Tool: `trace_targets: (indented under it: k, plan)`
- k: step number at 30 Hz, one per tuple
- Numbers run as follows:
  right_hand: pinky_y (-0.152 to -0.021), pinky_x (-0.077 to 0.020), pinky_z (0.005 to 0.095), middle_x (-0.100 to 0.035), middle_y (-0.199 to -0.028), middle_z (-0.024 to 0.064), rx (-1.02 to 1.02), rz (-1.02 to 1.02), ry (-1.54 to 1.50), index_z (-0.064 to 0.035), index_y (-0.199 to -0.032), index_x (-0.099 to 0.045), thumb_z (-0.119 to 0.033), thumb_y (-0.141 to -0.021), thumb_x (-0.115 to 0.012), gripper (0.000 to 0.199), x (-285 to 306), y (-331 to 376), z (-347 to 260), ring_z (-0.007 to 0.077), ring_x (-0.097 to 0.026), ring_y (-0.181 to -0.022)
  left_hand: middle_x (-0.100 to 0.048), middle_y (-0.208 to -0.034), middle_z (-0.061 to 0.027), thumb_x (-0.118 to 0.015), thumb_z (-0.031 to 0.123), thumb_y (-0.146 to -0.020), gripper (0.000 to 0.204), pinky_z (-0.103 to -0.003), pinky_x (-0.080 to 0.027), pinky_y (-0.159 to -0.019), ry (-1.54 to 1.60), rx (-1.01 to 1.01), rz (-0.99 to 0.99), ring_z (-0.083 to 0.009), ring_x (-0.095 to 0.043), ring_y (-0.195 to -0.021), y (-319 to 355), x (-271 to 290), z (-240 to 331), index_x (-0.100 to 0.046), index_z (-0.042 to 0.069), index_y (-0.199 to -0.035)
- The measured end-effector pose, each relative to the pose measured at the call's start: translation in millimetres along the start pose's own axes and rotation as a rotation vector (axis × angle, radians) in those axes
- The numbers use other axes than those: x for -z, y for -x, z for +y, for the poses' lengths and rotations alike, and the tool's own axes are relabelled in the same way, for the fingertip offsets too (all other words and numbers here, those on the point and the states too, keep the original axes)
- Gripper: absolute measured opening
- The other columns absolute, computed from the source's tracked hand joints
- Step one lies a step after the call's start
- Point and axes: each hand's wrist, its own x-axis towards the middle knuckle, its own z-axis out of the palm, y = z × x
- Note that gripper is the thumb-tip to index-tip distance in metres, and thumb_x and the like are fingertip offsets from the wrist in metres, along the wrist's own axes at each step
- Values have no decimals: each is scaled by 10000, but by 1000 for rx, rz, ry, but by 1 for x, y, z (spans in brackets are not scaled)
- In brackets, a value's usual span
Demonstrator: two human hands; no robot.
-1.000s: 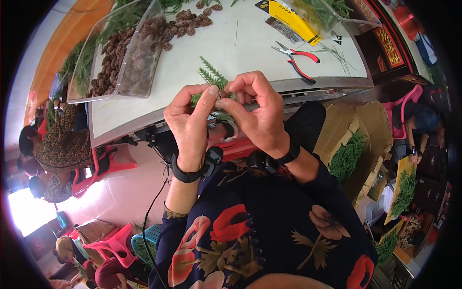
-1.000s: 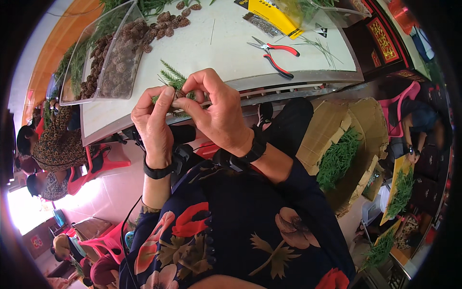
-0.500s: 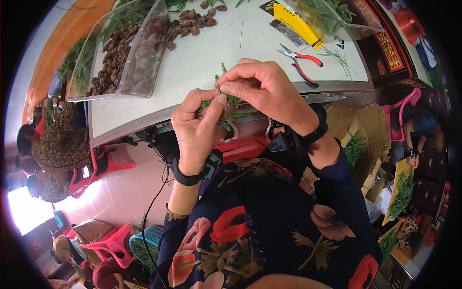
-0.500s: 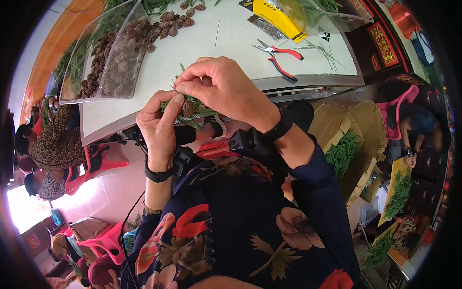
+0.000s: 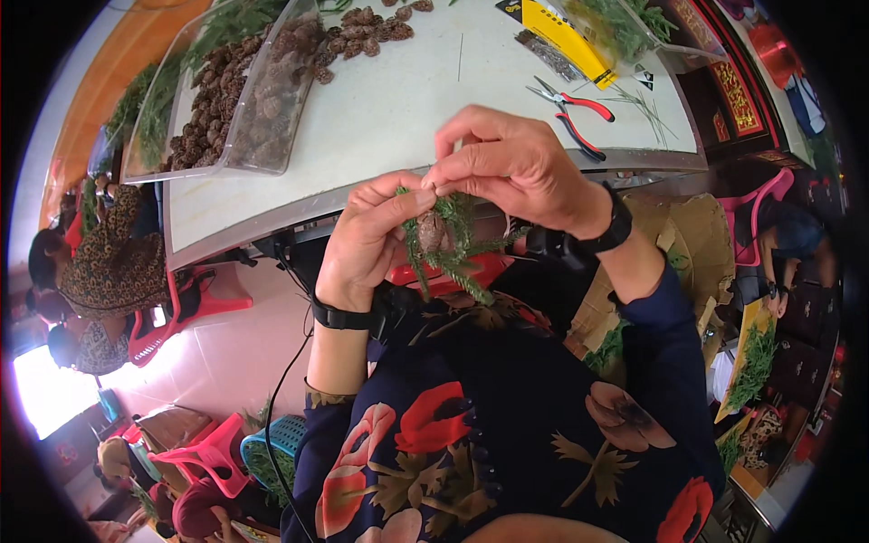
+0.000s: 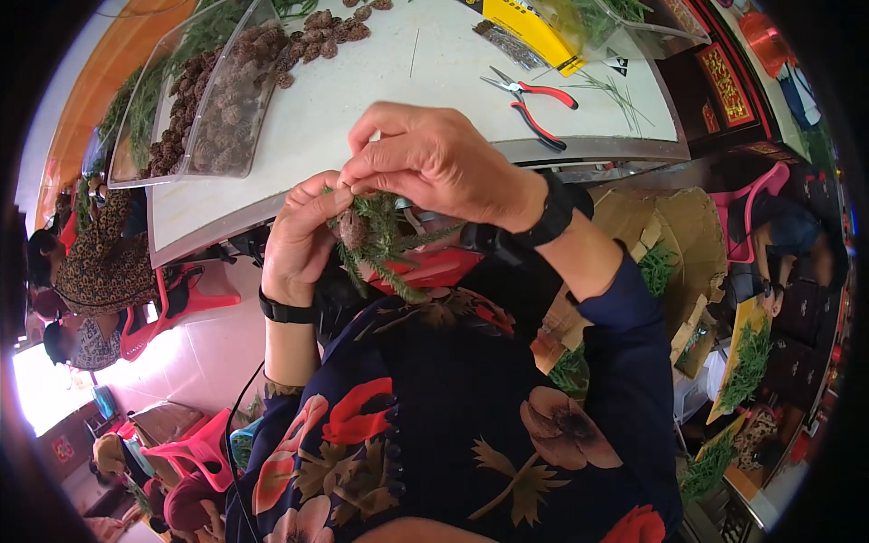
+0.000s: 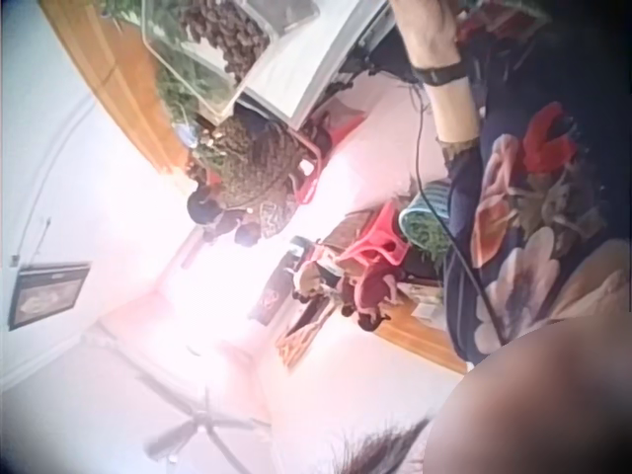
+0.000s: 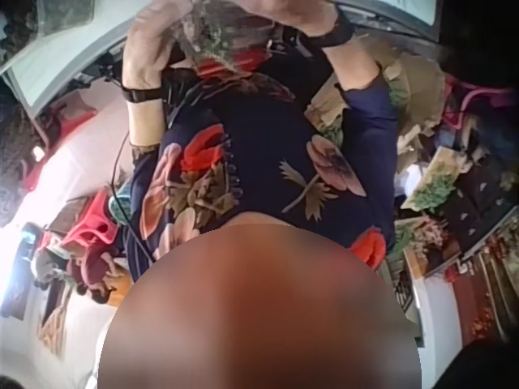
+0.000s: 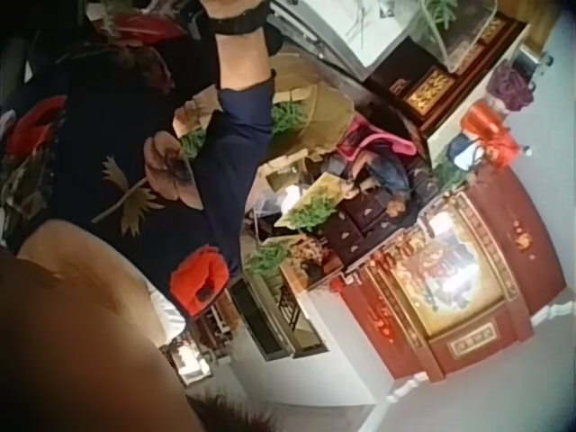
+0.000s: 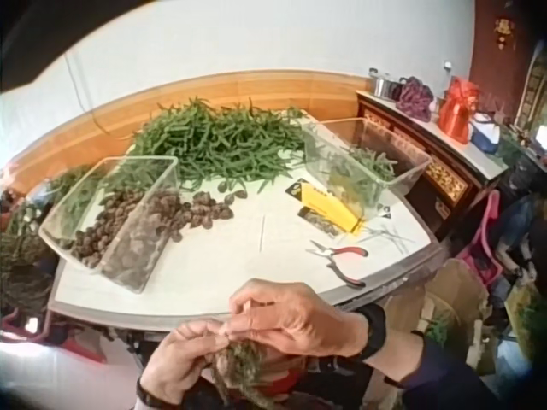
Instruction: Assembling a small decorative wreath by attaching green sprigs using wire and pliers.
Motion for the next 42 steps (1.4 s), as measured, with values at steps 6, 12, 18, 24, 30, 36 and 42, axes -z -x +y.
trace_targets:
  k: [6, 12, 18, 24, 30, 36, 42]
  plan:
    - [-652, -479, 283, -626, -889, 42, 122, -229, 79, -40, -873, -677, -36, -758, -738, 130, 14, -12, 4, 165, -575, -738, -636, -776, -21, -611, 78, -913, 78, -172, -436, -519, -31, 94, -62, -46, -571, -614, -7, 16, -8, -631, 22, -964]
    - [-671, -474, 314, -623, -847, 35, 158, -272, 258, -69, -845, -653, -60, -771, -720, 100, 12, -7, 3, 210, -596, -755, -628, -783, 2, -593, 72, -914, 95, -163, -401, -528, -161, 13, -25, -26, -515, -597, 3, 5, -2, -614, 27, -995]
    - [-663, -477, 328, -630, -836, 26, 95, -161, 426, -83, -829, -647, -79, -772, -707, 84, 5, 2, 3, 219, -611, -743, -628, -772, -1, -586, 69, -913, 107, -177, -392, -542, -344, -132, 161, -34, -491, -591, 8, -14, -7, -604, 7, -999]
    - [-599, -486, 321, -635, -827, 21, 241, -90, 554, -84, -834, -649, -72, -768, -684, 76, 2, 9, 3, 214, -625, -719, -632, -766, -5, -595, 84, -916, 116, -185, -400, -551, -497, -155, 123, -34, -497, -596, 3, -7, -11, -600, 2, -998]
    - [-578, -491, 313, -649, -851, 36, 132, -142, 598, -80, -854, -668, -79, -766, -672, 88, 2, 14, 0, 208, -632, -678, -615, -787, -62, -614, 48, -870, 138, -231, -420, -548, -765, -282, 185, -133, -527, -607, -1, -8, -16, -594, -13, -991]
    - [-579, -480, 320, -645, -836, 53, -277, -157, 572, -57, -909, -669, -87, -779, -683, 134, -1, 26, 11, 225, -634, -662, -546, -847, -155, -634, 18, -795, 173, -293, -439, -556, -1582, -785, 278, -289, -536, -674, -6, -23, -36, -595, -39, -954]
    - [-578, -472, 320, -630, -896, 52, -209, -206, 234, -63, -991, -666, -44, -779, -709, 216, 22, 19, 8, 238, -615, -658, -618, -802, -106, -616, 39, -850, 117, -253, -428, -543, -1069, -533, 223, -181, -555, -622, -2, -15, -21, -610, -26, -948]
